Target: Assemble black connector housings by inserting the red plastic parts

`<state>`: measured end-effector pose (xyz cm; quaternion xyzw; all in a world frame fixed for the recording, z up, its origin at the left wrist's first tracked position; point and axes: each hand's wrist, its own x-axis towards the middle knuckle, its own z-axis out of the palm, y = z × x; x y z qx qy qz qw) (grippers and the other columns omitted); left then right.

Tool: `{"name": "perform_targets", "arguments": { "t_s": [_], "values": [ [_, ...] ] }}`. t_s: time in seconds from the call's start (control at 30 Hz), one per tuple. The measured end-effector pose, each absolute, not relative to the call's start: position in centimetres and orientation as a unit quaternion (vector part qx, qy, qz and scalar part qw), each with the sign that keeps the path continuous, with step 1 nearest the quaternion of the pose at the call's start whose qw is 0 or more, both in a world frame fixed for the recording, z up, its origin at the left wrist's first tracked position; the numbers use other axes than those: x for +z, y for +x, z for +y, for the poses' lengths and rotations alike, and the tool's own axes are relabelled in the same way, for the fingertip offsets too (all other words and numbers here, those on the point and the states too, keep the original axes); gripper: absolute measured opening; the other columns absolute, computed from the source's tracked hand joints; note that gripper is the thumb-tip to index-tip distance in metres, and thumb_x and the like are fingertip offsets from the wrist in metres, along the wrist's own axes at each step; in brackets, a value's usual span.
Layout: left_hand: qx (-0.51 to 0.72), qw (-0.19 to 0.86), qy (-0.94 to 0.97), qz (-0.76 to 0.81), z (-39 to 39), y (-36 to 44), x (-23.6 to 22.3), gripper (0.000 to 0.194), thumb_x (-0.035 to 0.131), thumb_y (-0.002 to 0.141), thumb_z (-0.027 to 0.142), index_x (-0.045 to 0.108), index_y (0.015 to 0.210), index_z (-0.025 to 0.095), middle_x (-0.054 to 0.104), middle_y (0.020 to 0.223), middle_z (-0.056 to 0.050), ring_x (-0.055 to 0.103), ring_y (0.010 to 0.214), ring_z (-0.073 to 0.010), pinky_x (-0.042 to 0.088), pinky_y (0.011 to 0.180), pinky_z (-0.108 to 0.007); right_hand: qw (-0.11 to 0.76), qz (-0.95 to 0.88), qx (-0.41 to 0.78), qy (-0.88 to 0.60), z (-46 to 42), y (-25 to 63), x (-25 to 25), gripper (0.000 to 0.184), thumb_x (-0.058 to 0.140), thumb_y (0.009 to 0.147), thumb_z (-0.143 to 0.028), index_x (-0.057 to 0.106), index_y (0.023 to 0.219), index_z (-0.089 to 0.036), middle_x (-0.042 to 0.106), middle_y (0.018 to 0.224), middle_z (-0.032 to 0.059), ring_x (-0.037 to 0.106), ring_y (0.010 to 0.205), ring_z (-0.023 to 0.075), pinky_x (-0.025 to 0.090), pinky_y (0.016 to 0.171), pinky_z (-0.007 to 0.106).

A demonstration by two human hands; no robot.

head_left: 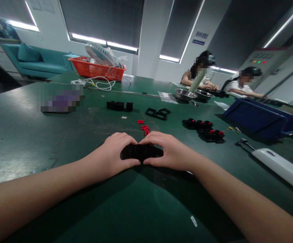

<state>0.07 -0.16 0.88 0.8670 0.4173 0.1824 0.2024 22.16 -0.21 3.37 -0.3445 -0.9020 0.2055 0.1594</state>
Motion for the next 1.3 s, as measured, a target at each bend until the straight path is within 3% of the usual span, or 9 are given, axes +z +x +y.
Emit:
{"name": "perform_targets", "arguments": {
  "t_s": [1.3],
  "values": [
    [0.167,0.2,0.869,0.421,-0.2,0.07,0.84,0.033,0.07,0.078,0.036,0.068,0.104,0.015,0.067,0.105,-0.01,0.059,0.104,-0.0302,0.045,0.094,-0.045,0.154,-0.906,0.195,-0.343,-0.21,22.11,3.23,0.038,0.075,0.078,-0.019,0.067,0.114,-0.011,0.067,0.108,0.01,0.062,0.101,0.0214,0.048,0.09,0.034]
  ]
}}
